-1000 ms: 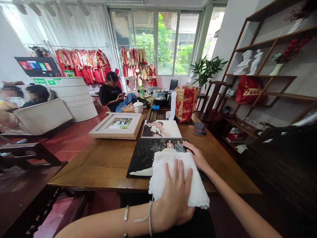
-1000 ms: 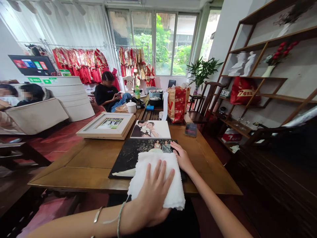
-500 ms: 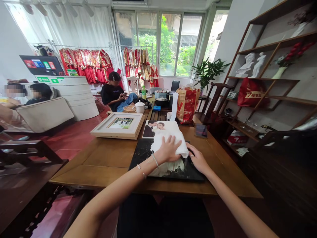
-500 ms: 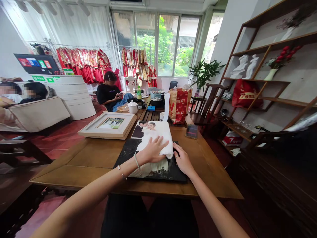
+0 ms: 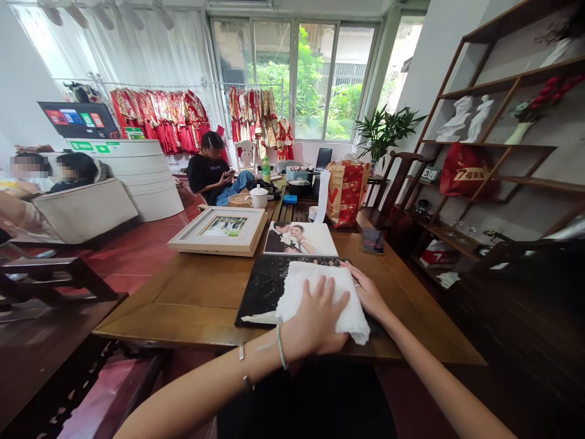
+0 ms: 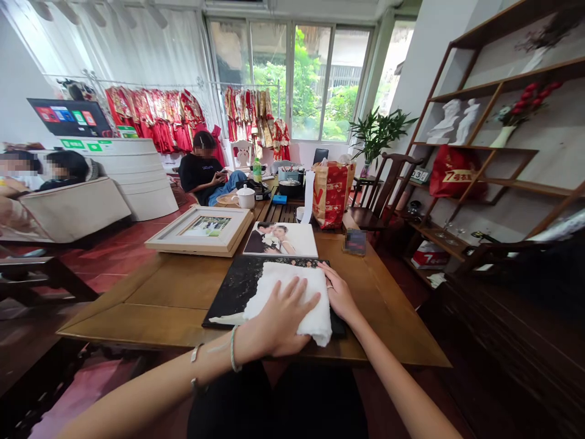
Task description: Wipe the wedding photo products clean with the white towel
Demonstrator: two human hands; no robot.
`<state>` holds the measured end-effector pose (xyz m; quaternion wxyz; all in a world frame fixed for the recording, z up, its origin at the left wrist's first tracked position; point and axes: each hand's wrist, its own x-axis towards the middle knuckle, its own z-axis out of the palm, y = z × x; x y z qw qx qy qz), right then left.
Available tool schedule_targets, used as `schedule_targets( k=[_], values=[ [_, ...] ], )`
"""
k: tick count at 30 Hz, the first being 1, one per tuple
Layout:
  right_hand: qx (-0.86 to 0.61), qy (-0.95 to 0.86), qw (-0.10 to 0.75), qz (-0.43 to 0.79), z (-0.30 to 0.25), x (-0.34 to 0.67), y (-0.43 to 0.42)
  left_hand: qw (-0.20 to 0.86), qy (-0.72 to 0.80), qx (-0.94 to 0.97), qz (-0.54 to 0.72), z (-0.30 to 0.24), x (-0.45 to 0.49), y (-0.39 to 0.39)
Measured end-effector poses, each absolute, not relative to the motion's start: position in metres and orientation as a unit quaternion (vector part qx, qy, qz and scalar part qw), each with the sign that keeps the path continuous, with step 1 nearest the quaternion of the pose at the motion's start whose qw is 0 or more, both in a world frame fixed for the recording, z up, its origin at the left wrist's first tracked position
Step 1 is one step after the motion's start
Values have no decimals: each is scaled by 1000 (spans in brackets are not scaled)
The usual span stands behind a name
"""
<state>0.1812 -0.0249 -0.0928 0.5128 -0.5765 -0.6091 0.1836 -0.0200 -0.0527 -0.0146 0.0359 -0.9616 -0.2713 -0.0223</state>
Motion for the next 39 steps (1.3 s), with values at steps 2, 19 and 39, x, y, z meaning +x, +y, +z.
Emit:
schedule_targets(
  k=[2,19,39],
  values=[
    [-583,-602,516,180,-92,180,-27,40,-280,-959,-32,-15,-14,-32],
    [-578,-616,510,161,-93,182,-26,27,-270,-961,-45,-16,-25,-51],
    [-577,-638,490,139,-89,183,-35,60,-333,-938,-76,-22,-1,6]
  ],
)
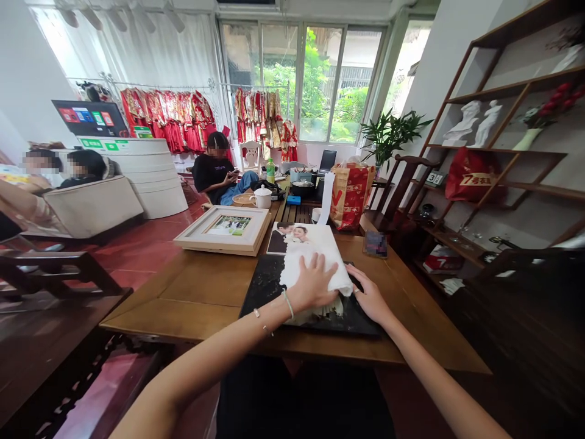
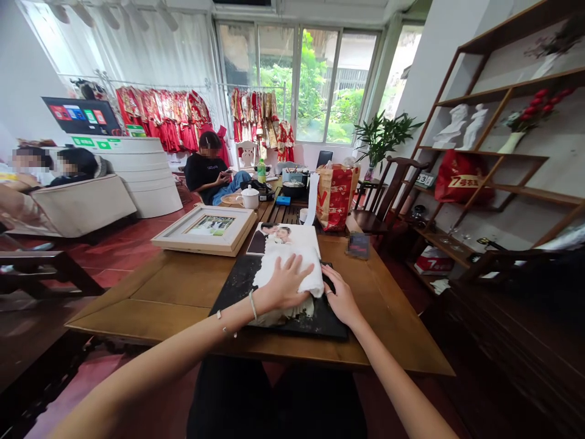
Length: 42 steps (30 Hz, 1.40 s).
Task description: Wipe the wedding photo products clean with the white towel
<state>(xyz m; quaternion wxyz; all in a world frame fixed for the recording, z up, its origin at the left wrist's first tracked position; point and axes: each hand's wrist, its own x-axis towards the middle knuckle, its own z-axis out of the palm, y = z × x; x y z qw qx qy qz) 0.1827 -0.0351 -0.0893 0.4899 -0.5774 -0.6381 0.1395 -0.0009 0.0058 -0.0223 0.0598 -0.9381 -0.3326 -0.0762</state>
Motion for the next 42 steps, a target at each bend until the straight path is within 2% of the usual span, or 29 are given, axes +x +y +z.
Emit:
schedule_targets(
  k=[9,15,21,24,33,42],
  values=[
    [-574,-640,488,148,-84,186,-27,11,-240,-969,-61,-12,-47,-79],
    [-586,-639,480,132,-87,186,-33,30,-223,-971,-75,-15,-44,-21],
    [-588,-644,474,119,-92,187,-34,55,-276,-957,-68,-24,-29,42],
    [-586,-646,474,118,-94,187,-32,51,-281,-956,-68,-26,-31,34],
    [-590,-645,470,122,-83,186,-29,24,-216,-973,-76,-19,-75,-60],
    [-594,-647,463,121,-83,188,-37,47,-270,-960,-60,-15,-50,2]
  ],
)
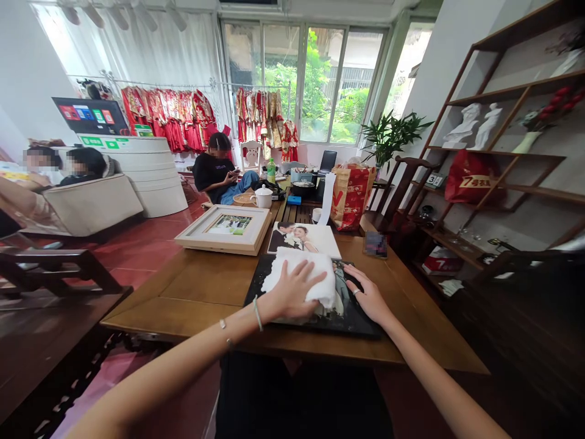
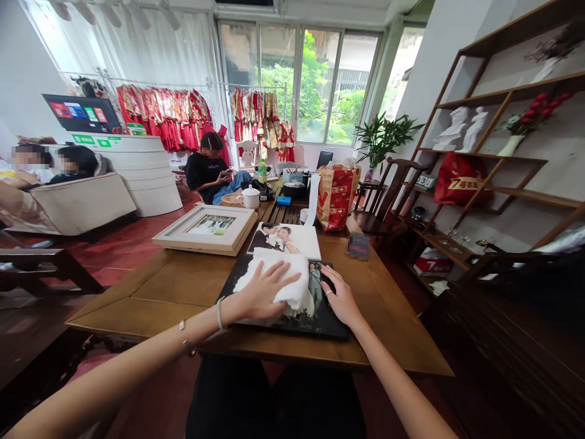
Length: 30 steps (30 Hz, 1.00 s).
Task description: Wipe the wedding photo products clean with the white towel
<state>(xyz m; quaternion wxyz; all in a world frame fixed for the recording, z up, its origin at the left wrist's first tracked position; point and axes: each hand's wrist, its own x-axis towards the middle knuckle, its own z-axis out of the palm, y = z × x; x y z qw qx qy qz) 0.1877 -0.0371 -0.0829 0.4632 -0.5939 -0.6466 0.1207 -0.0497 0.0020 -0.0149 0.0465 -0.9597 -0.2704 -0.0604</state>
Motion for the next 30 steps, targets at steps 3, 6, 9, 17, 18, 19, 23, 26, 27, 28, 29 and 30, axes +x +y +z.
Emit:
schedule_targets(
  k=[3,6,9,17,18,19,23,26,27,28,29,30],
  values=[
    [-595,-646,463,124,-83,187,-41,67,-297,-950,-65,-14,-42,27],
    [-597,-643,462,126,-83,187,-42,73,-307,-947,-59,-13,-42,35],
    [-598,-645,459,127,-83,188,-40,62,-293,-953,-53,-13,-51,22],
    [-592,-643,470,123,-85,191,-29,16,-252,-967,-26,-13,-82,-56],
    [-591,-643,473,121,-85,191,-29,13,-252,-967,-25,-13,-83,-59],
    [-590,-643,474,121,-85,191,-29,11,-251,-967,-28,-13,-83,-59],
    [-591,-641,473,124,-84,190,-33,18,-261,-964,-55,-16,-75,-34],
    [-591,-639,477,125,-85,190,-37,34,-293,-954,-62,-18,-65,-2],
    [-589,-639,478,125,-85,189,-38,38,-304,-950,-62,-18,-62,9],
    [-588,-639,479,126,-85,189,-39,42,-315,-946,-62,-18,-59,19],
    [-588,-639,480,127,-86,189,-40,46,-325,-943,-63,-18,-57,27],
    [-588,-638,480,128,-86,189,-41,50,-331,-940,-64,-18,-55,34]
  ],
)
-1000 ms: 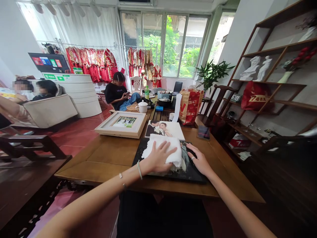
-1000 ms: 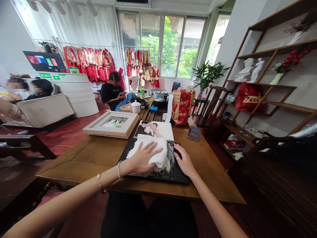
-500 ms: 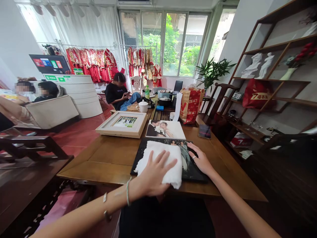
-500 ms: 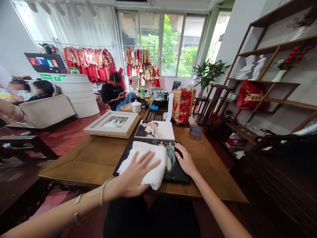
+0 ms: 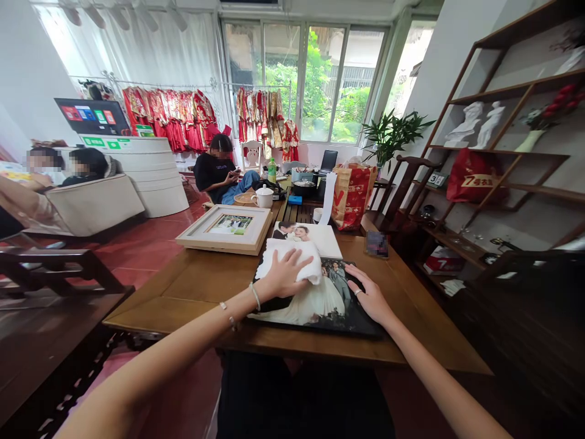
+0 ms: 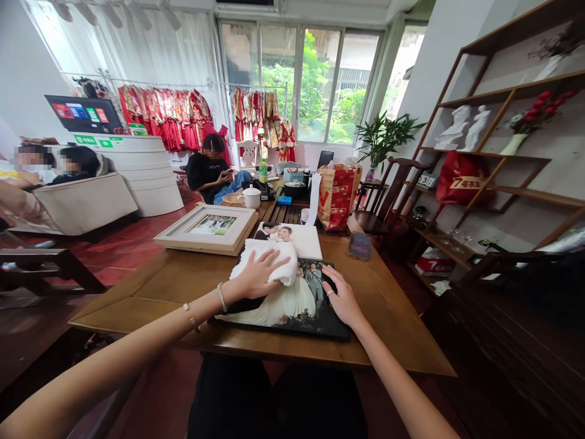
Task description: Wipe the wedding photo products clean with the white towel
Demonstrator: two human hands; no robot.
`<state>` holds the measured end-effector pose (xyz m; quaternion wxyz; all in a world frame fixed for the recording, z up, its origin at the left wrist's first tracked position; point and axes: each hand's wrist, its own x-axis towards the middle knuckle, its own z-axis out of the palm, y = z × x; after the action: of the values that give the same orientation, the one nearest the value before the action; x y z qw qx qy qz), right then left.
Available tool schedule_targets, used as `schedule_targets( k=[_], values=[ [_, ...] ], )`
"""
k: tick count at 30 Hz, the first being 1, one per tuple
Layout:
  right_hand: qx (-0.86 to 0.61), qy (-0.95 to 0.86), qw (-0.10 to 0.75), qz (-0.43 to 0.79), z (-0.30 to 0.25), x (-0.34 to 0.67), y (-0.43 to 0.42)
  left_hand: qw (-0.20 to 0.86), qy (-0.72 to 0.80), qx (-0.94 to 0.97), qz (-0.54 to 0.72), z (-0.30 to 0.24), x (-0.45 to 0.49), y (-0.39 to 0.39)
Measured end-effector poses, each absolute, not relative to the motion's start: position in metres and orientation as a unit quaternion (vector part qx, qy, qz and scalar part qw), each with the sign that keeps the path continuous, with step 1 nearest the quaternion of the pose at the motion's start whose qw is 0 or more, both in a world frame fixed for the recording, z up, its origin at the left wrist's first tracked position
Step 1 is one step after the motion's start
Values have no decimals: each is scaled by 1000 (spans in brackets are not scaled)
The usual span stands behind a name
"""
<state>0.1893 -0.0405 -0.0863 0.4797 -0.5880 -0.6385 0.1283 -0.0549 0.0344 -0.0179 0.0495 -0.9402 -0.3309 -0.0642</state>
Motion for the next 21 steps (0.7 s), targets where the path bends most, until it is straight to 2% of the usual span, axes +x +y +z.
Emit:
schedule_targets(
  k=[6,16,21],
  values=[
    [-593,-637,475,133,-85,189,-41,52,-318,-944,-67,-19,-61,33],
    [-589,-635,482,134,-77,189,-37,-8,-264,-962,-73,-10,-111,-53],
    [-586,-637,483,133,-77,189,-40,-12,-293,-954,-57,-4,-102,-37]
  ],
)
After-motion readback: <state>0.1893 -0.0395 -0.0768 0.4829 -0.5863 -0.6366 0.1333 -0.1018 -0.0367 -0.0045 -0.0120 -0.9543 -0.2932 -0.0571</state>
